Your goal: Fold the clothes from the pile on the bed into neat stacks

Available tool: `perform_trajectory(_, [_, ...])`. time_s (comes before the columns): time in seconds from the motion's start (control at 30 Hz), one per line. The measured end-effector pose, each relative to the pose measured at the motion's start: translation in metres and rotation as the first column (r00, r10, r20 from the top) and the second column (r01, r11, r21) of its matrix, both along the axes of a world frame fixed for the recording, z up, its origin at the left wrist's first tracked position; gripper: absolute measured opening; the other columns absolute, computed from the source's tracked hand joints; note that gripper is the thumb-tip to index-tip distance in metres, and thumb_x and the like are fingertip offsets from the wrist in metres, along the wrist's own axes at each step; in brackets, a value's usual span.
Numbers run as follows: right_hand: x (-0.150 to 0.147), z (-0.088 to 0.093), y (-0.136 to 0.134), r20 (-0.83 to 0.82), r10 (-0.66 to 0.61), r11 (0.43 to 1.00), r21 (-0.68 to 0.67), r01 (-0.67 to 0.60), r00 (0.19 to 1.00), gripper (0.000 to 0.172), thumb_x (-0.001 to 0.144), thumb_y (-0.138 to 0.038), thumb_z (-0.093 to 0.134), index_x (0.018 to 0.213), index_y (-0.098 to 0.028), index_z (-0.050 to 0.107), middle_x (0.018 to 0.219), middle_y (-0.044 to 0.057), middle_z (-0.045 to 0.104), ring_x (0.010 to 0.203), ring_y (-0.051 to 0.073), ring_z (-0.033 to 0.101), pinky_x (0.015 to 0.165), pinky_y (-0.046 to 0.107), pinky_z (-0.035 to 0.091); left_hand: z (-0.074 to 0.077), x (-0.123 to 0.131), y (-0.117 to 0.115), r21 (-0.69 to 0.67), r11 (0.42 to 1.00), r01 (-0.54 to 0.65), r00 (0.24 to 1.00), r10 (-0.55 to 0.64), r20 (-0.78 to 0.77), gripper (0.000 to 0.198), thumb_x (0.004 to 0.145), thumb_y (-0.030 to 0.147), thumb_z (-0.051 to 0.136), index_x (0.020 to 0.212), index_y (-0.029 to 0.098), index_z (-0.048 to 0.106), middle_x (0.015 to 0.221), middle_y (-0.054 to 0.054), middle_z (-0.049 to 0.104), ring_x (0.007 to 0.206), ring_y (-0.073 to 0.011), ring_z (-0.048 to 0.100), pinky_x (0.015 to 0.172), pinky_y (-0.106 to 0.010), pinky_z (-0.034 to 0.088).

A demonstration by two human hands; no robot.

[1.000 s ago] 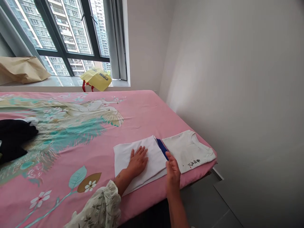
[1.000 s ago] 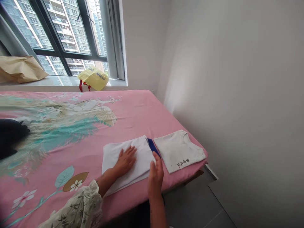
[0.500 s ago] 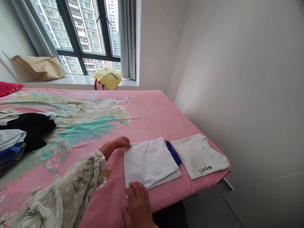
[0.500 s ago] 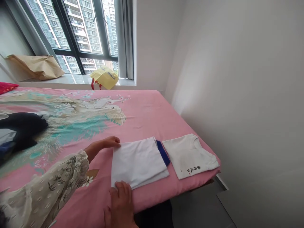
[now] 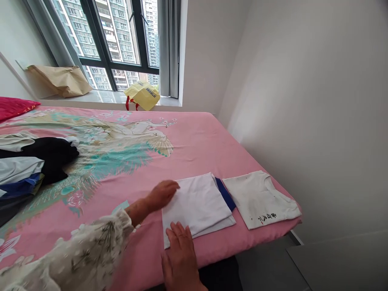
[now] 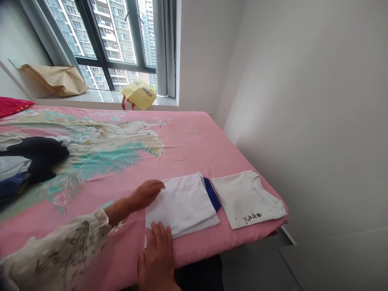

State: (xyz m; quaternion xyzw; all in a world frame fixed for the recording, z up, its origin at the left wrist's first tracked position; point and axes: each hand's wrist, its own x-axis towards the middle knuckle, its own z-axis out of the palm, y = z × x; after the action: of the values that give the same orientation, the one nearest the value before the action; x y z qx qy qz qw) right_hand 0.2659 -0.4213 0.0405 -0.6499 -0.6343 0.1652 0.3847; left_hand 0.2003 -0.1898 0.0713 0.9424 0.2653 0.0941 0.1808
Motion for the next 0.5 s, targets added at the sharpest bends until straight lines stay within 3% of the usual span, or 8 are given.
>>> perform_trajectory(0.07, [-0.006, -0.011, 0.0, -0.011, -0.009, 0.998, -0.067, 0.008, 1.0, 0.069, 0.079, -0.026, 0.06, 0.142, -0.018, 0.034, 0.148, 0.012, 0.032, 0.137, 0.035, 0.024, 0.112, 0.058, 0.018, -0.014, -0.01, -0.026, 0.033, 0.978, 0.206, 0.978, -0.205, -0.029, 0.048, 0.09, 0.04, 0.036, 0.136, 0.029, 0.044, 0.144, -0.003, 0.042, 0.135, -0.0184, 0.033, 0.115, -0.037, 0.014])
perform_trajectory(0.13, [-0.014, -0.025, -0.001, -0.014, -0.016, 0.992, -0.125, 0.014, 1.0, 0.079, 0.073, -0.027, 0.067, 0.143, -0.014, 0.032, 0.148, 0.015, 0.026, 0.137, 0.038, 0.02, 0.111, 0.062, 0.016, -0.026, -0.015, -0.037, 0.058, 0.961, 0.271, 0.961, -0.267, -0.078, 0.063, 0.087, 0.052, 0.039, 0.145, 0.03, 0.027, 0.151, -0.002, 0.029, 0.14, -0.0196, 0.022, 0.116, -0.04, 0.003])
perform_trajectory(0.2, [-0.019, -0.035, -0.002, -0.006, -0.012, 0.99, -0.139, 0.011, 1.0, 0.082, 0.071, -0.028, 0.07, 0.143, -0.012, 0.032, 0.148, 0.016, 0.023, 0.137, 0.039, 0.018, 0.111, 0.063, 0.013, -0.032, -0.013, -0.03, 0.057, 0.989, 0.133, 0.985, -0.126, -0.114, 0.072, 0.083, 0.06, 0.041, 0.146, 0.029, 0.024, 0.153, -0.004, 0.023, 0.141, -0.0211, 0.016, 0.115, -0.042, -0.002])
perform_trajectory(0.27, [-0.02, -0.037, -0.004, -0.001, 0.004, 0.989, -0.148, -0.004, 1.0, 0.081, 0.072, -0.028, 0.07, 0.142, -0.01, 0.033, 0.148, 0.016, 0.022, 0.137, 0.039, 0.017, 0.112, 0.061, 0.013, -0.031, -0.004, -0.009, 0.027, 0.991, -0.128, 0.983, 0.13, -0.128, 0.076, 0.08, 0.062, 0.045, 0.144, 0.025, 0.03, 0.153, -0.007, 0.024, 0.142, -0.0238, 0.015, 0.114, -0.045, -0.001])
perform_trajectory(0.37, [-0.015, -0.024, -0.009, -0.008, 0.03, 0.983, -0.183, -0.031, 1.0, 0.08, 0.071, -0.026, 0.07, 0.141, -0.01, 0.034, 0.147, 0.017, 0.023, 0.137, 0.038, 0.019, 0.112, 0.061, 0.014, -0.023, 0.007, 0.022, -0.022, 0.891, -0.453, 0.886, 0.447, -0.125, 0.069, 0.086, 0.054, 0.036, 0.14, 0.012, 0.036, 0.149, -0.017, 0.031, 0.139, -0.0289, 0.023, 0.111, -0.05, 0.015])
perform_trajectory(0.43, [-0.012, -0.012, -0.012, -0.021, 0.043, 0.984, -0.174, -0.046, 0.999, 0.077, 0.074, -0.024, 0.066, 0.143, -0.015, 0.033, 0.148, 0.013, 0.024, 0.137, 0.037, 0.02, 0.112, 0.061, 0.013, -0.019, 0.003, 0.03, -0.02, 0.85, -0.527, 0.847, 0.523, -0.094, 0.063, 0.092, 0.045, 0.021, 0.138, 0.005, 0.036, 0.143, -0.022, 0.038, 0.134, -0.028, 0.035, 0.107, -0.046, 0.028])
perform_trajectory(0.5, [-0.01, -0.002, -0.013, -0.032, 0.046, 0.99, -0.128, -0.05, 0.998, 0.074, 0.078, -0.024, 0.062, 0.144, -0.021, 0.029, 0.15, 0.008, 0.022, 0.139, 0.034, 0.018, 0.113, 0.059, 0.01, -0.02, -0.007, 0.025, -0.01, 0.839, -0.545, 0.838, 0.544, -0.051, 0.059, 0.093, 0.038, 0.014, 0.137, 0.006, 0.036, 0.139, -0.018, 0.045, 0.127, -0.0229, 0.044, 0.104, -0.037, 0.035])
